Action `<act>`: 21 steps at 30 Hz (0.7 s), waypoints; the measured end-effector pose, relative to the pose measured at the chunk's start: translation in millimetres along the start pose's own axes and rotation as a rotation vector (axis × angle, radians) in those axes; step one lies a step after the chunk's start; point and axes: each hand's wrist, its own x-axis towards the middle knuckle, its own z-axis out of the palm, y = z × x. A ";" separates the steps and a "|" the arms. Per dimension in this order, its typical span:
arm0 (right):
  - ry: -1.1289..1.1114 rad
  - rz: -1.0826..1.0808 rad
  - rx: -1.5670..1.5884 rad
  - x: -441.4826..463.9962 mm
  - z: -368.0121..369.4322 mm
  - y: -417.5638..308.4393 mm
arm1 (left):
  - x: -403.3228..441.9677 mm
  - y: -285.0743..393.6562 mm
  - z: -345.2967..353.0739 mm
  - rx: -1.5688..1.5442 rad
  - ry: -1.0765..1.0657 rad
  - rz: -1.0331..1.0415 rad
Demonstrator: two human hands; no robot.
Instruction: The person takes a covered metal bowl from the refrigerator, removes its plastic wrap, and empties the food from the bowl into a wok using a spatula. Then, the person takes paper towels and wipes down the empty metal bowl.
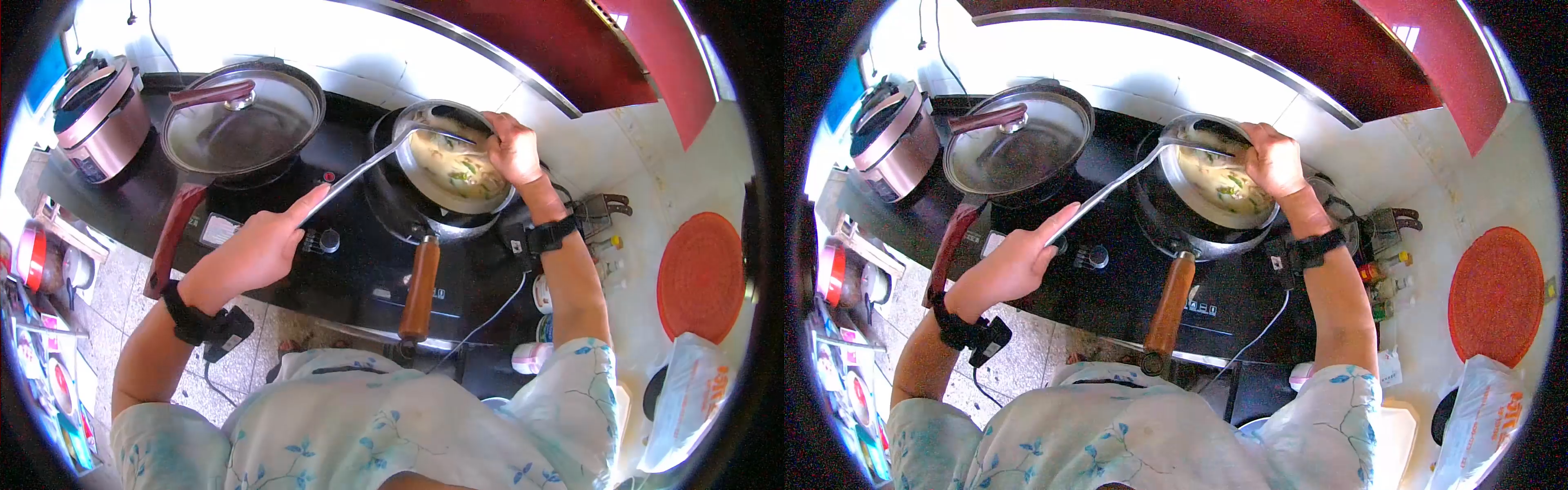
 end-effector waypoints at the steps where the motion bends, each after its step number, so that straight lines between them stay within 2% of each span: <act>1: 0.006 0.002 0.000 -1.3 0.9 0.6 | -1.1 -2.7 3.3 -0.019 0.041 0.050; 4: -0.004 0.003 -0.019 2.3 0.8 3.7 | -5.3 -0.4 9.1 -0.021 0.017 -0.043; 15: -0.038 -0.014 -0.056 9.2 -3.3 7.8 | -11.2 -9.4 32.9 -0.060 0.058 -0.003; 17: -0.033 -0.007 -0.052 9.8 -4.6 7.2 | -11.5 -4.9 28.6 -0.048 0.011 -0.086; 21: -0.046 -0.025 -0.064 8.0 -1.4 11.8 | -19.9 -9.3 23.5 -0.074 0.028 -0.084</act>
